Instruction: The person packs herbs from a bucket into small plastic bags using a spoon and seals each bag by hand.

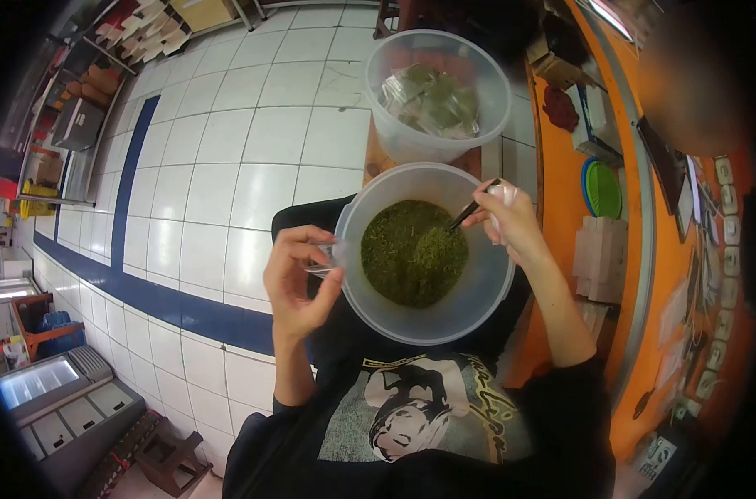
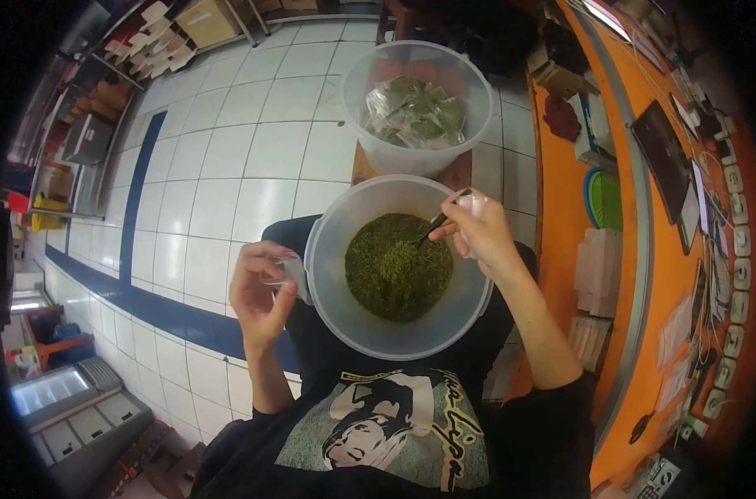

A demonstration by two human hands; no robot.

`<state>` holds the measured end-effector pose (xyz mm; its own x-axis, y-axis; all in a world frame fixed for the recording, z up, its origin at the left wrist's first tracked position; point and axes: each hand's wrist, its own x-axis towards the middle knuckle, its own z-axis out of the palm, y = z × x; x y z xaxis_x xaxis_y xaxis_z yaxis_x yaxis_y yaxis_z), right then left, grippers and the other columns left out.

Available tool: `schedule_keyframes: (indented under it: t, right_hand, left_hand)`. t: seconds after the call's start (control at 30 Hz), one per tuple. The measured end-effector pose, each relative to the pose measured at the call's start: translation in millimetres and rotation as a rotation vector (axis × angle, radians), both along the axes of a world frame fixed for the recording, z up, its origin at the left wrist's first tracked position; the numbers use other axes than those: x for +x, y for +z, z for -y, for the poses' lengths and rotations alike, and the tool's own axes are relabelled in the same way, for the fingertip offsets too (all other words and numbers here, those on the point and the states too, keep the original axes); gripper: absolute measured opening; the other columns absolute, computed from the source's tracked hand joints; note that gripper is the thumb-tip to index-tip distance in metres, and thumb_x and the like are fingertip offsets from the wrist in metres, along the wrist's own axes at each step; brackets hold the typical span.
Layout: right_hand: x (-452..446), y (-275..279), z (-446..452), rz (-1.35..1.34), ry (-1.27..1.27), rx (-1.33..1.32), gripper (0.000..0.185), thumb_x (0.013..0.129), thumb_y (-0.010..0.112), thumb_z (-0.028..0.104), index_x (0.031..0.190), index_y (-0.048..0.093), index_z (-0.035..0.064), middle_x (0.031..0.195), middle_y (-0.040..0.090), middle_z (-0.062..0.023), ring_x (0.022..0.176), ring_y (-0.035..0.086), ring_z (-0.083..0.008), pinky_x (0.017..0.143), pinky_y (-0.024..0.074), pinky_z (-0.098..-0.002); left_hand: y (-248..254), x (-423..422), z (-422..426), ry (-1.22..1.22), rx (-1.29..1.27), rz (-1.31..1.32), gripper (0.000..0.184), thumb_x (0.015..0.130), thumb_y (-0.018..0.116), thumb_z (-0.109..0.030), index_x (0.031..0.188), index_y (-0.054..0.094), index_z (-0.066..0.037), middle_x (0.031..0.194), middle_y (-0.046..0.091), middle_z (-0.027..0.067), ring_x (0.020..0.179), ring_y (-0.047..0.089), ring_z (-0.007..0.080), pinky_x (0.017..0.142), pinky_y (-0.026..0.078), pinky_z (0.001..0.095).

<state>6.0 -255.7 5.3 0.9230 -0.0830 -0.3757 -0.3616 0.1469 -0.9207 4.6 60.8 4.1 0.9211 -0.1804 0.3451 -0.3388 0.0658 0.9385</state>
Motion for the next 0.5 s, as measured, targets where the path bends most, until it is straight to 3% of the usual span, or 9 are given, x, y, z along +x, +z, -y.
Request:
schedule_keyframes:
  t: [0.13,0.27,0.33,0.5]
  right_hand:
    - [-13,9,11,0.06,-0.143,0.028,0.01,0.093,0.057,0.011,0.096,0.054,0.0013,0.078,0.064,-0.0111,0.065,0.069,-0.0191,0.033,0.0321,-0.0202]
    - [-17,12,17,0.129,-0.19,0.022,0.009,0.093,0.057,0.009,0.096,0.054,0.0012,0.077,0.064,-0.0105,0.066,0.07,-0.0194,0.033,0.0315,-0.0194]
    - [-18,17,17,0.159,-0.205,0.016,0.008,0.093,0.057,0.009,0.095,0.054,0.0012,0.077,0.064,-0.0102,0.065,0.07,-0.019,0.033,0.0309,-0.0193]
    - [-31,37,-3,0.257,-0.222,-0.09,0.007,0.094,0.056,0.008,0.096,0.054,0.0009,0.079,0.064,-0.0092,0.068,0.07,-0.0177,0.038,0.0357,-0.0189]
  left_hand:
    - [-1,-8,29,-0.175,0.121,0.094,0.029,0.072,0.071,-0.003,0.095,0.052,-0.001,0.11,0.052,0.0147,0.104,0.055,0.0244,0.091,0.043,0.0358]
    - [4,-20,55,-0.195,0.25,0.091,0.037,0.07,0.073,-0.003,0.101,0.052,0.0,0.114,0.052,0.0173,0.102,0.056,0.0257,0.091,0.044,0.0353]
    - [6,-22,64,-0.181,0.414,0.142,0.048,0.07,0.074,-0.003,0.111,0.049,0.001,0.117,0.05,0.0188,0.101,0.056,0.0266,0.091,0.044,0.0353]
    - [-16,-25,83,-0.171,0.398,0.11,0.065,0.071,0.074,0.0,0.125,0.038,0.0,0.122,0.046,0.0191,0.1,0.057,0.0288,0.09,0.045,0.0371]
